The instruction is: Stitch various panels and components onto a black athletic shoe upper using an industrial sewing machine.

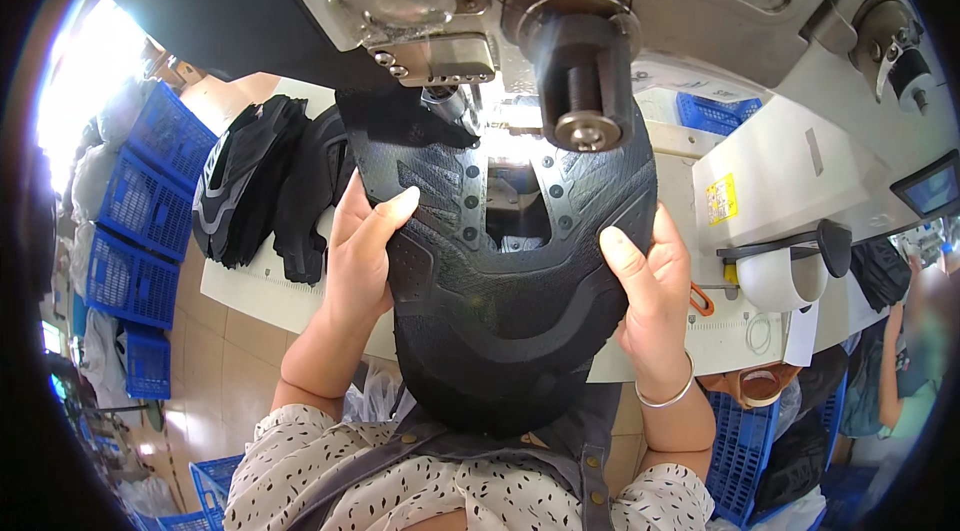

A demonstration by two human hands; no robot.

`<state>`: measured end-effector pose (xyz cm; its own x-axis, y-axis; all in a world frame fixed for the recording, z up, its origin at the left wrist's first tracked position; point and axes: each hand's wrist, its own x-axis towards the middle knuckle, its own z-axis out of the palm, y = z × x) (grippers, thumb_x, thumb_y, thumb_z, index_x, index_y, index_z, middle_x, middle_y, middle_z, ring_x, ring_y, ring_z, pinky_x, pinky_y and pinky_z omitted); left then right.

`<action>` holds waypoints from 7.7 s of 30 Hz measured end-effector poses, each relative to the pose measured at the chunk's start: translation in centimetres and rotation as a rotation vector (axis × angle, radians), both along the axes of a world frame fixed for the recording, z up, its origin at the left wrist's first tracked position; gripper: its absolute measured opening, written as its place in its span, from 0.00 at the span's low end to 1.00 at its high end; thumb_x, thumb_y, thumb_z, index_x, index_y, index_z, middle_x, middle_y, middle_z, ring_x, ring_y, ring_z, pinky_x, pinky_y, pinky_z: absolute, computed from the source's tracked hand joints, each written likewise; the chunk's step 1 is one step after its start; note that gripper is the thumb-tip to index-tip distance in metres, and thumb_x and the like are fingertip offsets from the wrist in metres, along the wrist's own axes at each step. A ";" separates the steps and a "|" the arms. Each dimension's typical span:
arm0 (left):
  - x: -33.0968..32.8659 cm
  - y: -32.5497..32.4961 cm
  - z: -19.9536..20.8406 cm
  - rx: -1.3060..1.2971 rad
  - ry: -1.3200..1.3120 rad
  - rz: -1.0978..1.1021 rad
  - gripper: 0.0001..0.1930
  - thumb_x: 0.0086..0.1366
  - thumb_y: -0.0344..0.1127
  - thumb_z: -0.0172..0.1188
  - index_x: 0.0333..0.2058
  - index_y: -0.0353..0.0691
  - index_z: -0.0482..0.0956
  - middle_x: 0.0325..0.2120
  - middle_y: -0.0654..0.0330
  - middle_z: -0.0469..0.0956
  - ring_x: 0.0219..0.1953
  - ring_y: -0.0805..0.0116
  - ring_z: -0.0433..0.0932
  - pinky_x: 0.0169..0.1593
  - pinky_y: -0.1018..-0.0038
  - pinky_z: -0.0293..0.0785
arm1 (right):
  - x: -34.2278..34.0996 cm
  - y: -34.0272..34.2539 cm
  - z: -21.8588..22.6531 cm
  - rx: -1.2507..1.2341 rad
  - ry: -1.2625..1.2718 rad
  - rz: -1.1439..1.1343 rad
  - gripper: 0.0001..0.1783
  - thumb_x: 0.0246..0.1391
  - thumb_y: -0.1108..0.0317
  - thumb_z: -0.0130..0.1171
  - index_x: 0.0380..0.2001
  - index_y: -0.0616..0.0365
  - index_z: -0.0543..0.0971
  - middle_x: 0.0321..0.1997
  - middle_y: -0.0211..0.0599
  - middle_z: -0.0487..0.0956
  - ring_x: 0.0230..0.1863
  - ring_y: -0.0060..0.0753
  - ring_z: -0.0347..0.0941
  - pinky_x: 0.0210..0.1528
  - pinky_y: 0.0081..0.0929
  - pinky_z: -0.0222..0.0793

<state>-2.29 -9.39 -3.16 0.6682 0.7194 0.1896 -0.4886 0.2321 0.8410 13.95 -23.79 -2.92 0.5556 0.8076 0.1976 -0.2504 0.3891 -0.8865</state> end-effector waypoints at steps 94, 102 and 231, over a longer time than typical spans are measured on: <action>2.6 -2.1 0.7 0.127 0.328 0.154 0.08 0.60 0.33 0.56 0.35 0.35 0.76 0.28 0.66 0.76 0.27 0.81 0.74 0.24 0.83 0.71 | 5.8 3.2 1.4 -0.110 -0.531 -0.117 0.10 0.49 0.76 0.55 0.37 0.64 0.74 0.31 0.28 0.76 0.31 0.13 0.69 0.36 0.12 0.65; 2.0 -1.5 0.4 0.260 0.354 0.130 0.10 0.60 0.30 0.54 0.40 0.35 0.75 0.33 0.63 0.75 0.31 0.79 0.75 0.26 0.82 0.73 | 5.3 3.2 1.0 -0.086 -0.510 -0.130 0.09 0.50 0.76 0.54 0.37 0.64 0.74 0.31 0.27 0.76 0.32 0.11 0.68 0.35 0.10 0.64; -12.9 18.7 -9.0 0.730 1.185 0.791 0.19 0.55 0.28 0.53 0.46 0.28 0.68 0.39 0.43 0.74 0.43 0.52 0.73 0.48 0.68 0.67 | 4.0 2.1 -4.4 -0.504 -1.122 -0.324 0.13 0.40 0.73 0.60 0.34 0.63 0.75 0.28 0.41 0.70 0.33 0.38 0.69 0.38 0.30 0.65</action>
<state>-15.14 9.29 -12.15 0.2024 0.9318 0.3014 0.6937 -0.3537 0.6275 17.93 -21.74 -7.30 0.4687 0.7889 0.3974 0.7734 -0.1491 -0.6161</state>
